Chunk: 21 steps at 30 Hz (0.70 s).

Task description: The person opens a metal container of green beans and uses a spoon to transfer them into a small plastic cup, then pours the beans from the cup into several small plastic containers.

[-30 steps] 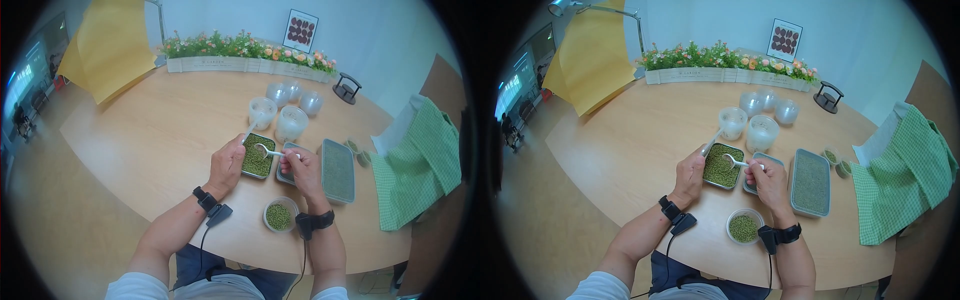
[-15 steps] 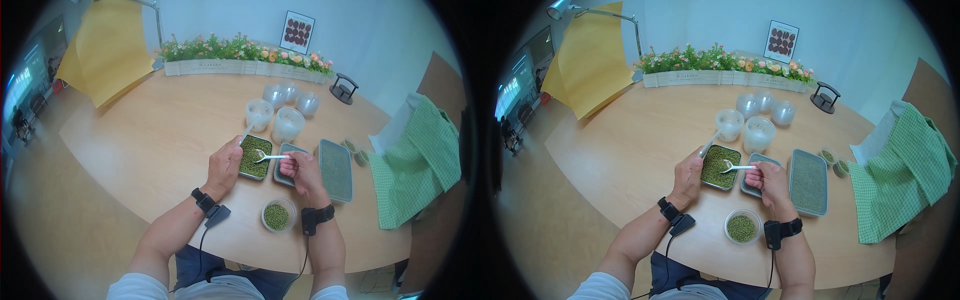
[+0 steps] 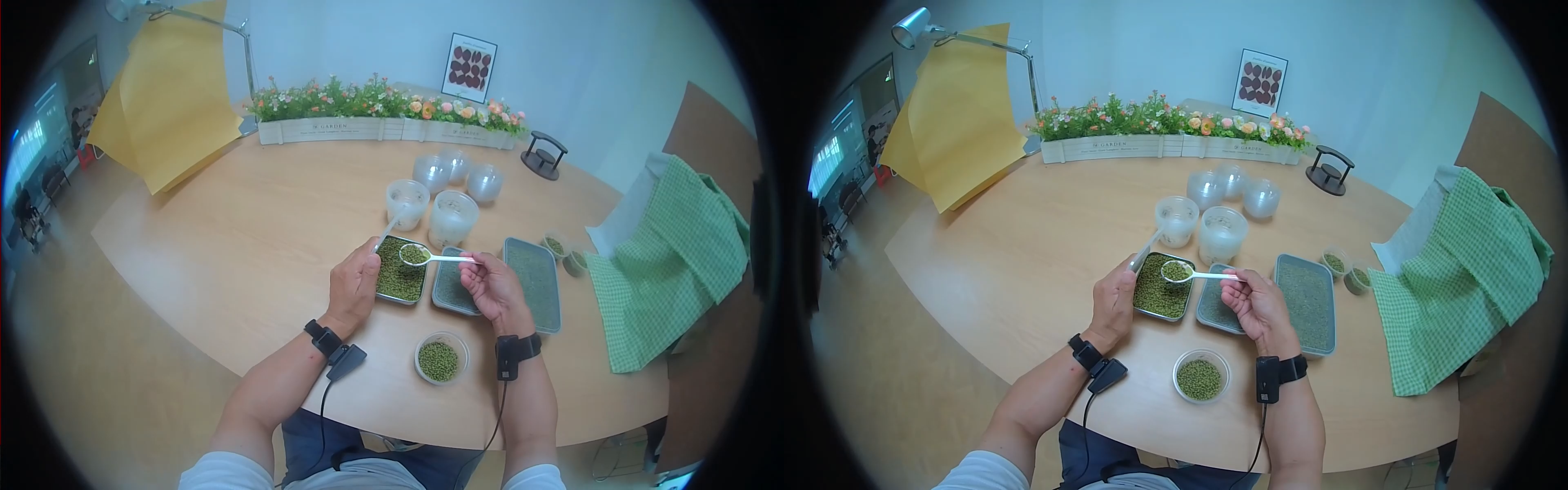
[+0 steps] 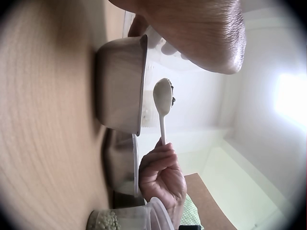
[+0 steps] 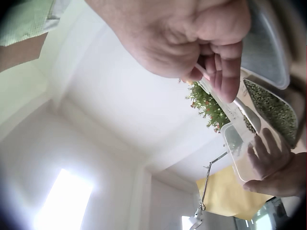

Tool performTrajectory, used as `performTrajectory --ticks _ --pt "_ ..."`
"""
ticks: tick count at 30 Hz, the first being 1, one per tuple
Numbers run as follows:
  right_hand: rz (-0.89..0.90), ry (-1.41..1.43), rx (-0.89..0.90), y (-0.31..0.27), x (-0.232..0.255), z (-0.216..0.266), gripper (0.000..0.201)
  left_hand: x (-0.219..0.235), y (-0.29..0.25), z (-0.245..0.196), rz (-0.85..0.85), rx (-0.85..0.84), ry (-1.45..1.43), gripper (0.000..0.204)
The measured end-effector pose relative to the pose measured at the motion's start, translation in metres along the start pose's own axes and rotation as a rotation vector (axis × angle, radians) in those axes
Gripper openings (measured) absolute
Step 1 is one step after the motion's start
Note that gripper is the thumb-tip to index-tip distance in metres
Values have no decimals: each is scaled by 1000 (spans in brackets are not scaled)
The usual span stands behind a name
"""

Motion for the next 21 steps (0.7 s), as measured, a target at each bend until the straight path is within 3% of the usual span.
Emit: performTrajectory --ticks 14,21 --pt "20 34 -7 -13 7 38 23 0 1 0 -20 -14 -7 57" --pt "241 -219 -51 -33 -10 48 25 -3 0 14 -26 13 -28 60"
Point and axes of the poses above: each hand's wrist, its own y-axis towards the middle knuckle, its own x-axis out of the back of the hand, z = x × y, the point moved 10 cm from there along y, towards the middle knuckle, and after that the axes turned 4 degrees about y, right-handed, at the moved point
